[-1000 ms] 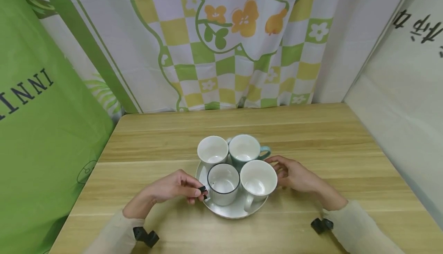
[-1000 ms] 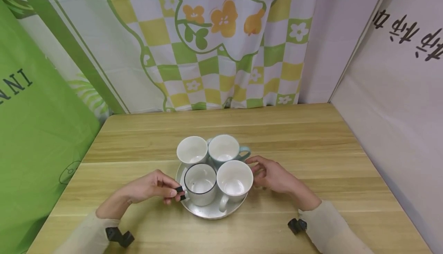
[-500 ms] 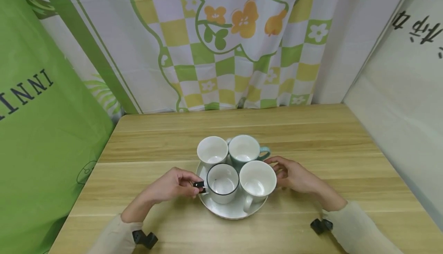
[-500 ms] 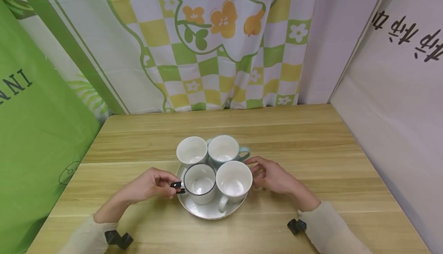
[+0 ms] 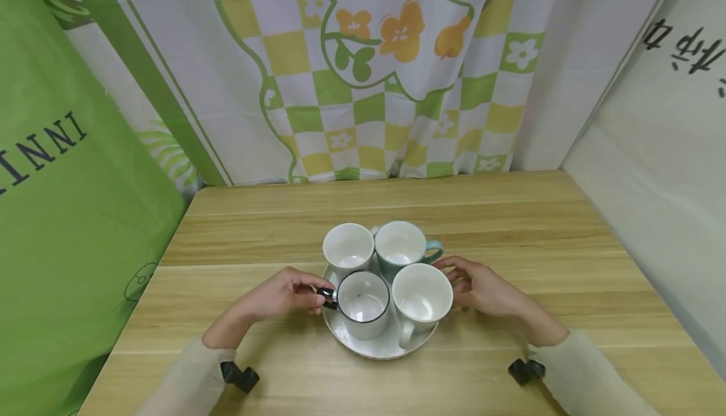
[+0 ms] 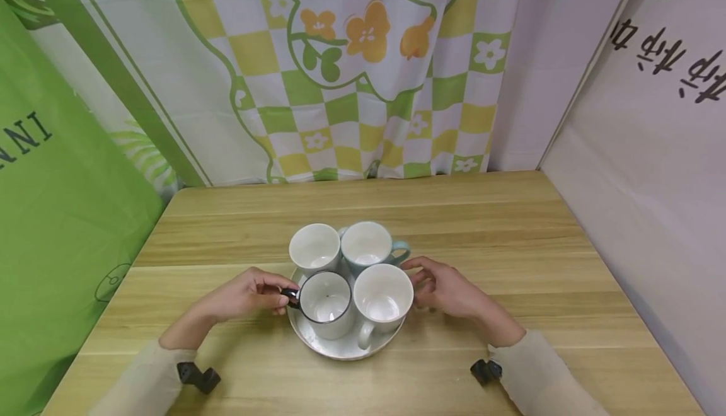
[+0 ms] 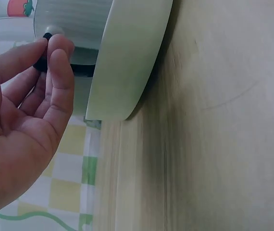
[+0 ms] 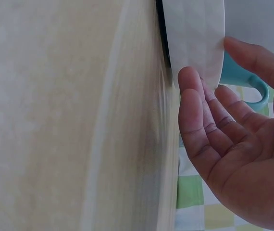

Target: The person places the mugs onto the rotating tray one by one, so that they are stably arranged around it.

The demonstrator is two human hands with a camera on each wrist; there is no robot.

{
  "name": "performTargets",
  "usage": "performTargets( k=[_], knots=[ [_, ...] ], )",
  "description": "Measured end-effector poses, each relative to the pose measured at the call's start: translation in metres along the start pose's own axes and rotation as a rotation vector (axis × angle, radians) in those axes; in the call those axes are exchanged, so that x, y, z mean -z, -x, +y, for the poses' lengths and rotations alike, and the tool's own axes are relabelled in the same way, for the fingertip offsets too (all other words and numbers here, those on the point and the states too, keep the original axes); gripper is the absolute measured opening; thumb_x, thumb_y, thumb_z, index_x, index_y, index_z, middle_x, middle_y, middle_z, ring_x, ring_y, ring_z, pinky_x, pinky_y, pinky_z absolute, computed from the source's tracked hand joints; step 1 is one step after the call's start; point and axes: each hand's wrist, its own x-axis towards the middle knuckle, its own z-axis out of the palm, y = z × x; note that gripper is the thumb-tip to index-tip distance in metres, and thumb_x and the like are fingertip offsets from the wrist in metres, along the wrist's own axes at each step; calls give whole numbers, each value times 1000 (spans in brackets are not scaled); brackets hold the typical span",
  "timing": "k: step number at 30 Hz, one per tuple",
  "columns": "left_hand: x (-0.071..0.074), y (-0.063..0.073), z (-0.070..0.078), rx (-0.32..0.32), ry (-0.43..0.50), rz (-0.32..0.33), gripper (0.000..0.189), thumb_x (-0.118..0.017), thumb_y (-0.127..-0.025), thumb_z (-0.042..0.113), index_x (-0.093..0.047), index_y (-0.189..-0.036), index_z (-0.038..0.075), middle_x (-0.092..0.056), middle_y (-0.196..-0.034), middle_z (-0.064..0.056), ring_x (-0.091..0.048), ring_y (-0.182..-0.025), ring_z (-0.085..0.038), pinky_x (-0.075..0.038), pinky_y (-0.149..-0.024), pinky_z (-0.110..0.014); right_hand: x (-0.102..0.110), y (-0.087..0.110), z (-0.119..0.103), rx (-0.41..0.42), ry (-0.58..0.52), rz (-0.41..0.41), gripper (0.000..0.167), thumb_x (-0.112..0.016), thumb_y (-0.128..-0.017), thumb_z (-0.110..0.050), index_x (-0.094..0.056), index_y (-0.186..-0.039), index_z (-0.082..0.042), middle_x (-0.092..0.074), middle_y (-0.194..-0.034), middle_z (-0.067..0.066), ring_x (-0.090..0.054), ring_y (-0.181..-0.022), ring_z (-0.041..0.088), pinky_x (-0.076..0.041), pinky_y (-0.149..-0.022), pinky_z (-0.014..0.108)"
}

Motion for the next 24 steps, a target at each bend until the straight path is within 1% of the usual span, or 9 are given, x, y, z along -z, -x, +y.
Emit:
performTargets(
  k=[3, 7, 15, 18, 20, 22, 24],
  knots=[
    [2, -3, 0, -19, -10, -20, 29, -64, -96, 7, -66, -122, -6, -68, -94, -31, -66, -79, -9, -60, -73, -29, 0, 0, 0, 3, 2, 0, 62, -76, -85, -4, -48, -140, -2, -67, -114, 23, -69, -88, 21, -59, -63, 34],
    [3, -4, 0, -31, -7, -21, 29, -64, -96, 7, -65, -121, -8, -68, -95, -31, -67, -78, -9, -60, -72, -30, -1, -1, 1, 7, 4, -3, 61, -76, -86, -5, -48, -140, -2, -67, -114, 23, -69, -87, 21, -59, -63, 34],
    [3, -2, -1, -11, 16, 12, 32, -66, -95, 9, -65, -124, -4, -69, -94, -31, -68, -78, -11, -58, -72, -25, -1, -1, 0, 8, 13, 0, 61, -77, -85, -7, -49, -139, -2, -67, -113, 22, -69, -88, 22, -59, -62, 34],
    [3, 0, -2, -14, -6, 36, 32, -67, -95, 11, -66, -124, -1, -71, -94, -29, -71, -79, -17, -58, -73, -25, -1, -1, 0, 21, 24, 6, 61, -78, -85, -7, -49, -138, -2, -67, -113, 22, -69, -87, 19, -59, -62, 33],
    [5, 1, -2, -14, -18, 58, 32, -68, -95, 13, -66, -124, 0, -72, -99, -27, -72, -82, -16, -57, -75, -24, 0, -1, 1, 31, 26, 9, 61, -78, -85, -8, -50, -138, -2, -68, -113, 23, -70, -87, 18, -59, -63, 32],
    [6, 2, -3, -24, -16, 73, 31, -68, -95, 13, -67, -123, 0, -71, -107, -27, -73, -86, -15, -58, -79, -24, 1, 0, 1, 40, 35, 10, 62, -79, -85, -10, -50, -138, -1, -68, -113, 23, -70, -88, 19, -59, -63, 33],
    [9, 3, -4, -32, 2, 87, 30, -68, -95, 12, -67, -122, -2, -70, -114, -26, -71, -91, -11, -58, -83, -24, 4, 0, 0, 42, 43, 12, 61, -78, -85, -11, -50, -138, -1, -67, -114, 24, -71, -89, 21, -60, -63, 34]
  ],
)
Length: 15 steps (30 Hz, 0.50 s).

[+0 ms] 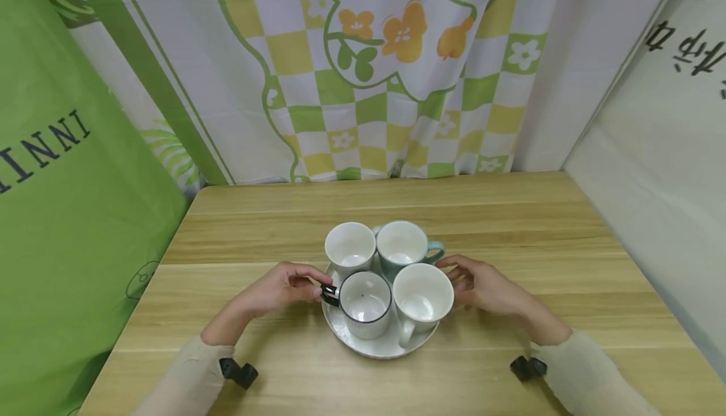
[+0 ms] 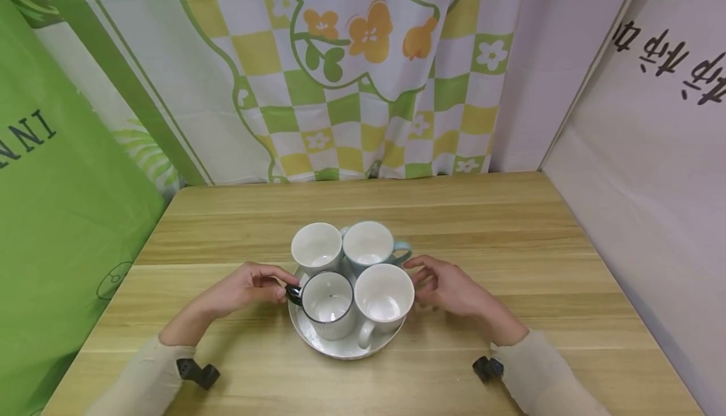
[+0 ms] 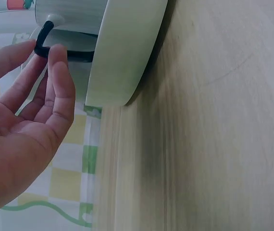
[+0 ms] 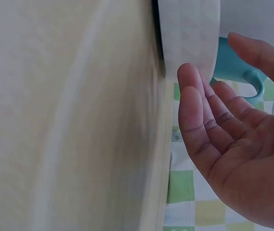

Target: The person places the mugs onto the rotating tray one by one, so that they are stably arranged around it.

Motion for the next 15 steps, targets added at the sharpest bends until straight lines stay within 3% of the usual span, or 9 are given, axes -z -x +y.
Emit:
performTargets(
  k=[4, 9, 15],
  knots=[
    [5, 2, 0, -16, -9, 29, 28, -65, -97, 13, -67, -120, -2, -69, -117, -23, -69, -100, -8, -57, -89, -25, 6, 1, -2, 3, 79, 25, 54, -75, -87, -10, -52, -136, -2, -68, -114, 20, -69, -92, 21, -60, -71, 31],
    [11, 4, 2, 14, -81, 73, 26, -64, -99, 18, -69, -119, 2, -71, -114, -16, -67, -99, -8, -56, -89, -23, 13, 2, -6, 10, 140, 63, 44, -71, -91, -11, -57, -132, -2, -71, -113, 14, -68, -94, 20, -56, -74, 24],
    [18, 6, 8, 50, -94, 106, 29, -61, -101, 20, -67, -120, -1, -68, -111, -27, -68, -97, -20, -57, -86, -25, 19, 4, -9, 31, 131, 89, 42, -69, -94, -15, -58, -131, 1, -70, -113, 14, -68, -95, 21, -56, -75, 24]
  ],
)
